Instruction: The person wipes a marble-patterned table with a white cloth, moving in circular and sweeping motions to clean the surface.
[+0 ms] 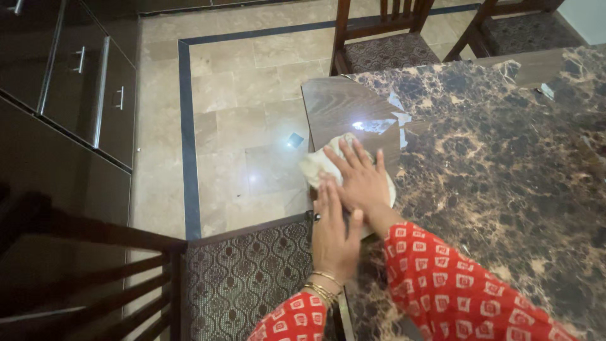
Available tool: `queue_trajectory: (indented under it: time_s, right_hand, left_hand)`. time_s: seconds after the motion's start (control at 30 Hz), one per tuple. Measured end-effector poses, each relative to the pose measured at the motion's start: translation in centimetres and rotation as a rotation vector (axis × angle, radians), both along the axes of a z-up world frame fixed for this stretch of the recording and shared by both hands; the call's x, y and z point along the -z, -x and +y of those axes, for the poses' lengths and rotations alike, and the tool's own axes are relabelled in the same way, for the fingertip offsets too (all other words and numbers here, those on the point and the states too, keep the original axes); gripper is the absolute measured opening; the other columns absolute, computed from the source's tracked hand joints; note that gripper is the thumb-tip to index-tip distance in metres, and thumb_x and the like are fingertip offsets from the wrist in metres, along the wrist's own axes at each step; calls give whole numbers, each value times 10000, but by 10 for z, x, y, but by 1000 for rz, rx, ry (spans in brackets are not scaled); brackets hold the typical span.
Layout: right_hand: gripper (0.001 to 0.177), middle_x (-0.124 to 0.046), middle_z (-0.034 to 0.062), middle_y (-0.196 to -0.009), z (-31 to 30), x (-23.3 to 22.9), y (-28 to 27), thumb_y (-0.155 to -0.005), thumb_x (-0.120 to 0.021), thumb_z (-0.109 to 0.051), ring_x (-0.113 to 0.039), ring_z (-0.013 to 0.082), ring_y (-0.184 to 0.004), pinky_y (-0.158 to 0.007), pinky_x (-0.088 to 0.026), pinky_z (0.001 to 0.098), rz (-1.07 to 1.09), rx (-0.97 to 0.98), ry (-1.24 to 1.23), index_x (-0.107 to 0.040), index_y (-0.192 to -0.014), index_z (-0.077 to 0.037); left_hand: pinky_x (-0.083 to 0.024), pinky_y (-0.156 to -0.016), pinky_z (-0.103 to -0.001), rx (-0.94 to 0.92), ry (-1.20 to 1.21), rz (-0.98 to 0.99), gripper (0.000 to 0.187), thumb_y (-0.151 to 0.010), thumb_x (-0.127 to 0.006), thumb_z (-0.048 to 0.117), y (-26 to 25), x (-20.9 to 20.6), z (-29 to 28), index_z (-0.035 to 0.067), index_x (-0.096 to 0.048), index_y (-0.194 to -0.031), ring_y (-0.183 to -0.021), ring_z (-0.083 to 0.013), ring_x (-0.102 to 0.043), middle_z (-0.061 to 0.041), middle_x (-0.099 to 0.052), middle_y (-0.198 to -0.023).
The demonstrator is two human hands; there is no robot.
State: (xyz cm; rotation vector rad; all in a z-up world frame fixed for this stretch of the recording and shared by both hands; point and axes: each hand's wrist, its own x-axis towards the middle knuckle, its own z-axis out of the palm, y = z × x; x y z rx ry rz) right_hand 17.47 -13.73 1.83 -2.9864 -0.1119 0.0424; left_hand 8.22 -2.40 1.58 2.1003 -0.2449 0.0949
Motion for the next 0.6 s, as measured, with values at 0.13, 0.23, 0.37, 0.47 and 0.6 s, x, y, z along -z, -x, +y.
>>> queue_trajectory:
  time_s: [0.13, 0.23, 0.37, 0.47, 0.6]
  right_hand:
    - [681, -190, -20, -1702, -19, -1, -29, -961, -349, -693, -113, 214, -1577, -1232, -5, 601, 12, 57, -25, -278, -1584, -427]
    - [674, -201, -18, -1702, -32, 4, -42, -969, -322, -658, -122, 215, -1571, -1231, -5, 613, -10, 127, 14, -280, -1592, -405]
    - [670, -207, 55, -1687, -61, 11, -54, -1013, -276, -618, -130, 260, -1560, -1211, -9, 636, -80, 275, 20, -284, -1606, -307]
    - [673, -229, 82, -1687, -81, 14, -41, -1024, -282, -598, -148, 287, -1565, -1205, -33, 655, -97, 442, 10, -308, -1606, -260]
    - [678, -246, 84, -1690, -90, 19, 10, -999, -334, -595, -166, 302, -1560, -1208, -77, 640, -147, 500, 6, -330, -1602, -284]
  left_hand:
    - [-204, -1265, -476, 19, -131, -143, 774, -1078, -380, 461, -11, -3, -15, -106, -240, -1587, -1565, -407, -260, -303, -283, -1652]
    - [-202, -1254, -463, 4, -268, -173, 755, -1073, -391, 461, -11, -1, -21, -97, -284, -1569, -1543, -380, -308, -285, -319, -1640]
    - [-189, -1236, -459, -8, -359, -227, 769, -1064, -407, 479, -15, 1, -26, -107, -304, -1551, -1524, -377, -302, -289, -324, -1626]
    - [-181, -1234, -462, -1, -370, -218, 775, -1065, -408, 485, -16, 3, -24, -108, -301, -1553, -1526, -373, -284, -288, -313, -1632]
    - [-166, -1234, -467, 13, -387, -195, 799, -1046, -411, 509, -17, 3, -25, -96, -289, -1554, -1529, -372, -263, -290, -295, -1632]
